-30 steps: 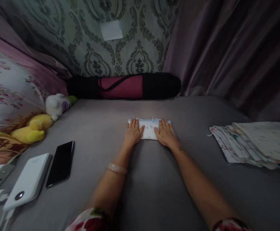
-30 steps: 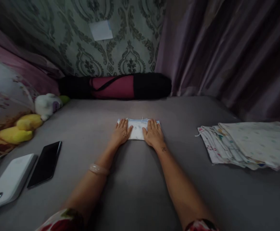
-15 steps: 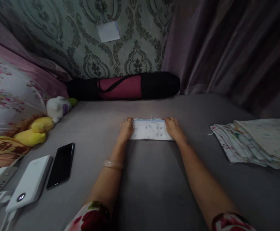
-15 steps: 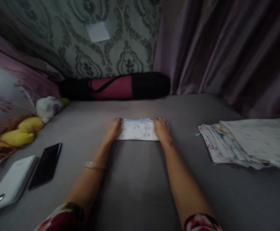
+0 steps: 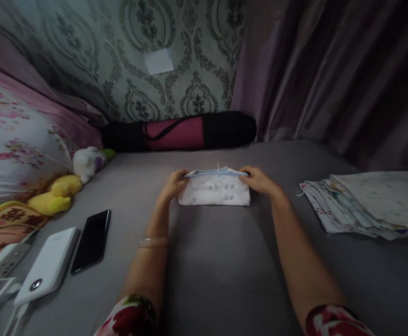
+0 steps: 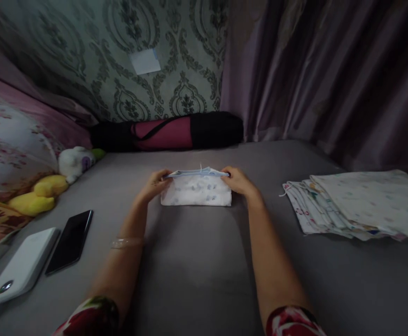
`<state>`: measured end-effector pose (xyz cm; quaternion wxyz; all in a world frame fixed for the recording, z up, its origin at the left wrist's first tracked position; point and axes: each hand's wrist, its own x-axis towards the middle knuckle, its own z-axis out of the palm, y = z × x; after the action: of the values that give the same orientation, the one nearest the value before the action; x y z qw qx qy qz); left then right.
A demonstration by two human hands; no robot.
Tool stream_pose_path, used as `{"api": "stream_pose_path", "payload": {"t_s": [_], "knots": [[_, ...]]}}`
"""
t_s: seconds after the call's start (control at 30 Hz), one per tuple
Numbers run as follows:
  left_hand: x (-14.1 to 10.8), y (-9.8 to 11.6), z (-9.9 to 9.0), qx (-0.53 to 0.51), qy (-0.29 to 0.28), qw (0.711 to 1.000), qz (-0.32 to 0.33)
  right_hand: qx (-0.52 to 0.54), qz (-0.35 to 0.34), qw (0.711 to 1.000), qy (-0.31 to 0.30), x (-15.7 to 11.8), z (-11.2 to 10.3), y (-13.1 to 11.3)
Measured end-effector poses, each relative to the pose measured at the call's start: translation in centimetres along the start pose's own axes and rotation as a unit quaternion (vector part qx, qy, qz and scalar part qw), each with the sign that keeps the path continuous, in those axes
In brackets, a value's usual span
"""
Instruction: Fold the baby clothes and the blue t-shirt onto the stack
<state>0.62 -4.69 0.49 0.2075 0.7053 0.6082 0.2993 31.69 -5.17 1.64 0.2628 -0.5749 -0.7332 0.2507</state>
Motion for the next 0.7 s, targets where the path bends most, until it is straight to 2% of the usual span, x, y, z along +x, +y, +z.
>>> {"api": "stream_pose_path", "payload": {"t_s": [0.1, 0.17, 0.27, 0.33, 0.4, 0.47, 0.53, 0.6, 0.67, 0.7], "knots": [[-0.5, 0.3, -2.3, -0.175, -0.037, 0.984, 0.006, 0.119, -0.015, 0.992, -0.032, -0.9, -2.1, -0.6], [-0.7, 0.8, -2.9, -0.223, -0.018, 0.975, 0.008, 0.149, -0.023, 0.988, -0.015, -1.2, -2.8, -1.1], [-0.6, 2.0, -2.7, -0.205, 0.089, 0.974, 0.042, 0.147, -0.041, 0.986, 0.07, -1.1, -2.9, -1.8], [-0.5, 2.8, -2.3, -0.146, 0.182, 0.97, 0.074, 0.12, -0.063, 0.979, 0.152, -0.9, -2.8, -2.2], [-0.4, 3.0, -2.2, -0.07, 0.226, 0.967, 0.094, 0.071, -0.082, 0.973, 0.204, -0.9, -2.9, -2.2], [-0.5, 2.5, -2.3, -0.006, 0.188, 0.977, 0.103, 0.022, -0.081, 0.982, 0.172, -1.0, -3.0, -1.7], [-0.7, 1.5, -2.5, 0.03, 0.082, 0.99, 0.108, -0.007, -0.063, 0.996, 0.064, -1.2, -3.0, -1.0], [-0.9, 0.5, -2.6, 0.041, -0.034, 0.993, 0.108, -0.015, -0.04, 0.998, -0.053, -1.3, -2.9, -0.2], [-1.1, -0.1, -2.6, 0.042, -0.116, 0.987, 0.101, -0.02, -0.021, 0.992, -0.125, -1.4, -2.7, 0.3], [-1.1, -0.3, -2.5, 0.043, -0.14, 0.984, 0.098, -0.023, -0.015, 0.989, -0.146, -1.4, -2.5, 0.4]]}}
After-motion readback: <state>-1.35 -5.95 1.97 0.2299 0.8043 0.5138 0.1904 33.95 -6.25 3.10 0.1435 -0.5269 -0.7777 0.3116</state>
